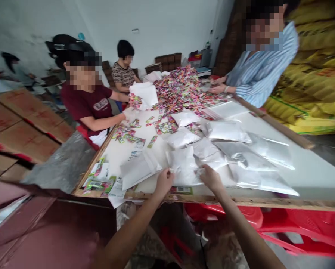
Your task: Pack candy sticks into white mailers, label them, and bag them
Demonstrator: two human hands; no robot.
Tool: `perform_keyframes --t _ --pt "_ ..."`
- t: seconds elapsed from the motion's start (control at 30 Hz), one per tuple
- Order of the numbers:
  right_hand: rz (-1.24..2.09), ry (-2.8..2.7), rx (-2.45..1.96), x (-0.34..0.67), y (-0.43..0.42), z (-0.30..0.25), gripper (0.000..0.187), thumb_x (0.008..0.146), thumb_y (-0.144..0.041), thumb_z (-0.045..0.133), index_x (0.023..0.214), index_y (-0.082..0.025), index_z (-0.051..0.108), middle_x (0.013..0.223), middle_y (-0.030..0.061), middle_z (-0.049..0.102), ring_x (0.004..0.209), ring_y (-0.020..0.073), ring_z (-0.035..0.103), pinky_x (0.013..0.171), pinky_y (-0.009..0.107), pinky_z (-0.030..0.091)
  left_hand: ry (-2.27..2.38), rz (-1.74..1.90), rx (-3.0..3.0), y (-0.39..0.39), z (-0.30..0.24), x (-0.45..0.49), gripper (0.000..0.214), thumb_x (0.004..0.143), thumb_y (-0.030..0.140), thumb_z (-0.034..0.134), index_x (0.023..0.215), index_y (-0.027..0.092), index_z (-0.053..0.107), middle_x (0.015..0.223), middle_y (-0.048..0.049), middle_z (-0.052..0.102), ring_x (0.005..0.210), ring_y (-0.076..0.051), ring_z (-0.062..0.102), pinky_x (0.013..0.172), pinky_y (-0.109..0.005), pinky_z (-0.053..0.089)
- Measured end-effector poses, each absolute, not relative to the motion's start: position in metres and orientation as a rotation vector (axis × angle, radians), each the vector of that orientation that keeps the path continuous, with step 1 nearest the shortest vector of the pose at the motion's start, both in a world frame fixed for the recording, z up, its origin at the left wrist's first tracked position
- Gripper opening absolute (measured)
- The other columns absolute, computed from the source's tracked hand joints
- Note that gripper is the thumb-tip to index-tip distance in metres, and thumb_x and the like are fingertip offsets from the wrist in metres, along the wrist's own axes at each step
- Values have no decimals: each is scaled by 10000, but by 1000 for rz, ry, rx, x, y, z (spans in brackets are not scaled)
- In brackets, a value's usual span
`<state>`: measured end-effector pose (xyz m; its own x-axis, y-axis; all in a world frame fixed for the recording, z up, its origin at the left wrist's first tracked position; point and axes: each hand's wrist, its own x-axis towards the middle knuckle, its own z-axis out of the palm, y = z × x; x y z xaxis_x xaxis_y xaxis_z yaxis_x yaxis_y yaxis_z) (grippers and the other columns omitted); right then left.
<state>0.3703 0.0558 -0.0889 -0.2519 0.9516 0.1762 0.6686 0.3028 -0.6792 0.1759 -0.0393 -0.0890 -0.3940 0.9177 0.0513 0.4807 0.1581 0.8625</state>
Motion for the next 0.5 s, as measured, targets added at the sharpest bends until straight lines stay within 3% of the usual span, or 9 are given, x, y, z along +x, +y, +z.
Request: perform_keyframes --t 0.1,0.2,0.27,0.37,0.5 --pt "337 -2127 -1535 381 50 -86 507 733 -385 576 1163 -121 532 954 159 616 818 263 602 690 354 466 1980 1333 1405 -79 -81 164 391 812 271 531 1186 192 451 1062 -97 554 875 -187 557 750 -314 450" --pt "83 -2041 -1458 391 21 -81 566 756 -461 549 1210 -126 507 1140 212 545 1016 331 540 813 451 444 2238 1607 1394 -144 -84 123 357 804 280 563 1134 209 448 1138 -108 479 1054 -227 487 906 -380 403" --pt "298 -2054 -1392 381 -4 -77 471 782 -463 513 1134 -154 555 1050 171 597 910 289 585 752 409 472 2433 1774 979 -182 -96 86 379 771 310 609 1091 202 439 1091 -91 461 1016 -222 486 869 -378 416" --pt "902 -2234 -1106 330 -40 -75 293 811 -364 481 1010 -181 596 900 93 645 756 206 608 680 317 476 2348 1865 244 -212 -120 40 408 681 332 698 984 185 467 995 -54 485 916 -189 513 814 -349 425" --pt "1244 -2336 -852 245 -72 -80 165 754 -208 534 891 -162 614 818 57 650 736 172 576 669 263 427 2056 1785 159 -219 -140 21 400 602 405 742 843 155 543 847 -39 590 790 -161 568 740 -305 443"
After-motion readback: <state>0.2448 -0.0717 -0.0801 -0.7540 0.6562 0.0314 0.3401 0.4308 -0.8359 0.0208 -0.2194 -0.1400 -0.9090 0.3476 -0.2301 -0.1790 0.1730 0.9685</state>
